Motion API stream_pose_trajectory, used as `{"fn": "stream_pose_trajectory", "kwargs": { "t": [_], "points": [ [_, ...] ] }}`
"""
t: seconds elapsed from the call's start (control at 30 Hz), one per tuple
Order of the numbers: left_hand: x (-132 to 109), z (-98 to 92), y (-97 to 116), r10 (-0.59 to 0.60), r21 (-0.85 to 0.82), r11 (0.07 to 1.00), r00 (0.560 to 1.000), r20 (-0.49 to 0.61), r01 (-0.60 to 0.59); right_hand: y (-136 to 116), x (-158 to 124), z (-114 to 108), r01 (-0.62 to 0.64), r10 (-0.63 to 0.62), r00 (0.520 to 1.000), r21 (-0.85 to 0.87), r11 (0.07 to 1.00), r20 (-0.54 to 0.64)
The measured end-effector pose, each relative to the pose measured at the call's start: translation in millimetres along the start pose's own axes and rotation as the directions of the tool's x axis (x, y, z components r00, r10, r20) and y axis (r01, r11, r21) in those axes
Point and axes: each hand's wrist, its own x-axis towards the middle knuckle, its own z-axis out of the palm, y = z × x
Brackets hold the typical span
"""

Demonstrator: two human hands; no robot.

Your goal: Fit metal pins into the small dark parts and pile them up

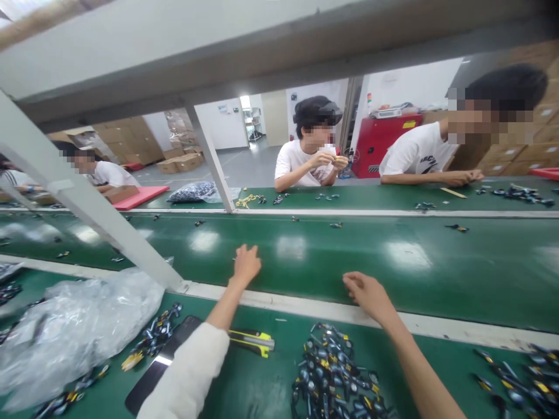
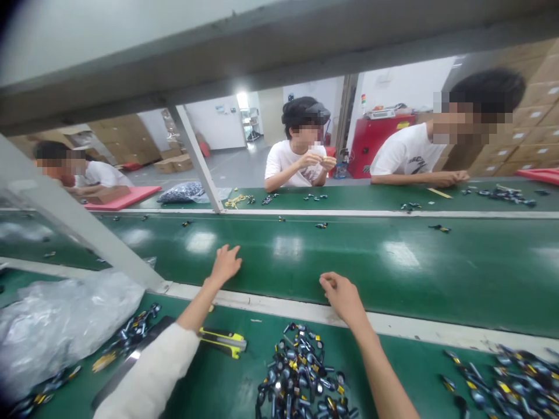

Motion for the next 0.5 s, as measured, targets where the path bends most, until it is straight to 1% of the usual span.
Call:
{"fn": "stream_pose_trajectory", "kwargs": {
  "t": [0.03,0.1,0.17,0.2,0.23,0.3,0.37,0.4,0.43,0.5],
  "points": [
    [3.5,-10.5,-8.1,-0.018,-0.007,1.0,1.0,-0.023,0.018,8.1,4.0,-1.7,-0.014,0.014,1.0,-0.028,1.0,-0.001],
    [7.0,-26.2,-17.9,-0.048,-0.035,0.998,0.998,-0.029,0.047,16.0,4.7,-7.4,-0.025,0.025,1.0,-0.061,0.998,-0.004],
    [8.7,-31.3,-19.8,-0.073,-0.079,0.994,0.997,-0.001,0.073,12.6,-1.0,-14.8,-0.019,0.018,1.0,-0.071,0.997,-0.016],
    [8.9,-29.2,-17.8,-0.085,-0.105,0.991,0.996,0.021,0.087,6.9,-5.3,-18.0,-0.007,0.006,1.0,-0.067,0.998,-0.021],
    [8.6,-24.2,-13.6,-0.097,-0.131,0.986,0.994,0.048,0.103,-1.1,-10.4,-20.3,0.012,-0.013,1.0,-0.056,0.998,-0.017],
    [4.6,-6.3,2.8,-0.119,-0.189,0.972,0.987,0.109,0.138,-22.6,-23.0,-20.4,0.072,-0.072,0.997,-0.006,0.997,0.019],
    [-5.1,17.7,29.3,-0.126,-0.262,0.95,0.978,0.167,0.168,-46.9,-38.2,-14.4,0.142,-0.147,0.986,0.077,0.987,0.074],
    [-12.2,29.8,45.3,-0.115,-0.31,0.936,0.977,0.181,0.167,-58.3,-46.3,-10.2,0.174,-0.184,0.98,0.118,0.978,0.076],
    [-20.5,40.7,61.9,-0.102,-0.357,0.92,0.978,0.18,0.162,-68.3,-54.3,-5.9,0.205,-0.216,0.975,0.151,0.967,0.058],
    [-38.3,56.0,93.1,-0.077,-0.433,0.889,0.982,0.172,0.145,-82.4,-68.7,0.0,0.299,-0.295,0.954,0.181,0.937,-0.046]
  ]
}}
